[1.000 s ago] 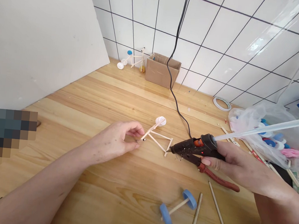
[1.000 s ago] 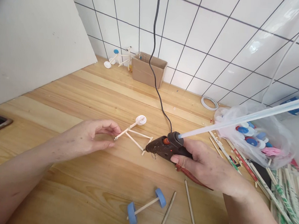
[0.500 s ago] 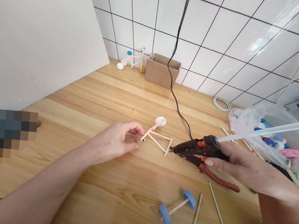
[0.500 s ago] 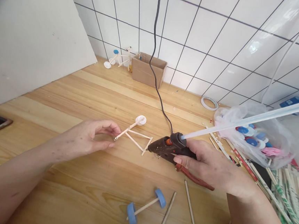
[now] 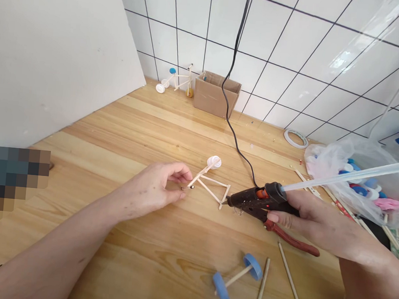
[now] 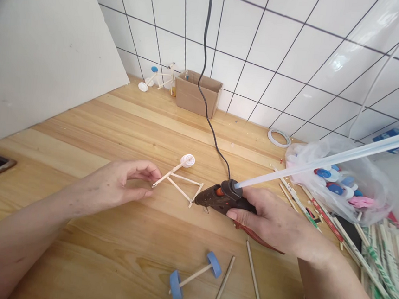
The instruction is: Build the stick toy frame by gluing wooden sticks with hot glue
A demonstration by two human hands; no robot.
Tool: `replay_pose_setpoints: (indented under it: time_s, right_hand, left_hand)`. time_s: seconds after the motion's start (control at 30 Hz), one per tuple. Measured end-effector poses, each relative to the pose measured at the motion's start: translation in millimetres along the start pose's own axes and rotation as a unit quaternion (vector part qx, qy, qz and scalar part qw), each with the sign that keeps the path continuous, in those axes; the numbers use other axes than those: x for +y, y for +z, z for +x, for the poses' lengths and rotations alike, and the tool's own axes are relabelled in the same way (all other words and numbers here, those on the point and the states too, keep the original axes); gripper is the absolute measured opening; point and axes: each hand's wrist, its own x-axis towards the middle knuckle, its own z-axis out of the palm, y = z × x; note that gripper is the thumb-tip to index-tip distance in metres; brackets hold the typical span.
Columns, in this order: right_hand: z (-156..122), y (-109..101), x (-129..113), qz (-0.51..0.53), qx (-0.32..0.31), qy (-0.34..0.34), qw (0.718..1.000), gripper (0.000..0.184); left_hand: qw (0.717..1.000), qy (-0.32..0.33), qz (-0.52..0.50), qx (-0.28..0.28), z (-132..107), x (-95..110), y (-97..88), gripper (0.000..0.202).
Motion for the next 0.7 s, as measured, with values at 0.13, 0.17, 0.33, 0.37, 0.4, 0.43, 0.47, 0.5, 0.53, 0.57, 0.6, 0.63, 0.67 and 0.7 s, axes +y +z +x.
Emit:
replay_pose_setpoints:
  time_s: [0.13, 0.17, 0.33, 0.37, 0.4, 0.43, 0.47, 0.5, 0.53, 0.57, 0.6, 0.63, 0.67, 0.7]
  right_hand:
    - [0.1, 1.3, -3.6, 0.031, 0.003, 0.000, 1.000, 0.026]
    - [-0.2, 1.8, -4.1, 0.040, 0.009, -0.003, 0.999, 0.024]
    - [-1.6, 3.7, -2.1, 0.045, 0.019, 0.008, 0.999, 0.023]
    - [-1.6, 3.9, -1.5, 0.040, 0.017, 0.011, 0.999, 0.023]
    - [-1.4, 4.1, -1.1, 0.037, 0.017, 0.012, 0.999, 0.023]
    - [-1.1, 4.3, -1.1, 0.035, 0.018, 0.011, 0.999, 0.024]
    - [-0.9, 4.3, -1.5, 0.035, 0.020, 0.009, 0.999, 0.024]
    - [-0.7, 4.3, -2.2, 0.036, 0.022, 0.006, 0.999, 0.024]
    - [-0.7, 4.3, -3.1, 0.038, 0.024, 0.004, 0.999, 0.024]
    - [-0.8, 4.1, -4.1, 0.040, 0.025, 0.001, 0.999, 0.024]
    - [-0.9, 3.9, -5.1, 0.044, 0.025, 0.000, 0.999, 0.024]
    - [-1.2, 3.6, -6.0, 0.048, 0.024, -0.001, 0.999, 0.024]
    - [-1.4, 3.3, -6.6, 0.053, 0.022, -0.002, 0.998, 0.025]
    - [-1.6, 3.1, -6.9, 0.057, 0.020, -0.002, 0.998, 0.024]
  left_hand:
    - [1.000, 0.002, -0.001, -0.002, 0.2, 0.7, -0.3, 0.019]
    - [1.000, 0.002, -0.001, -0.002, 0.3, 0.8, -0.4, 0.018]
    - [1.000, 0.003, 0.002, -0.002, 0.6, 0.1, -0.2, 0.017]
    - [1.000, 0.003, 0.002, -0.003, 0.6, -0.2, -0.2, 0.017]
    - [1.000, 0.002, 0.002, -0.003, 0.7, -0.6, -0.1, 0.017]
    - [1.000, 0.002, 0.002, -0.003, 0.6, -1.0, -0.1, 0.017]
    - [1.000, 0.002, 0.001, -0.003, 0.6, -1.3, -0.1, 0.016]
    - [1.000, 0.003, 0.001, -0.003, 0.5, -1.6, -0.1, 0.016]
    - [1.000, 0.004, 0.001, -0.004, 0.4, -1.7, -0.1, 0.016]
    - [1.000, 0.003, 0.001, -0.004, 0.3, -1.7, -0.2, 0.016]
    - [1.000, 0.003, 0.001, -0.005, 0.2, -1.5, -0.3, 0.015]
    - [1.000, 0.002, 0.002, -0.006, 0.1, -1.3, -0.4, 0.015]
    - [1.000, 0.000, 0.002, -0.007, 0.1, -1.0, -0.5, 0.015]
    - [1.000, 0.000, 0.002, -0.007, 0.0, -0.7, -0.5, 0.015]
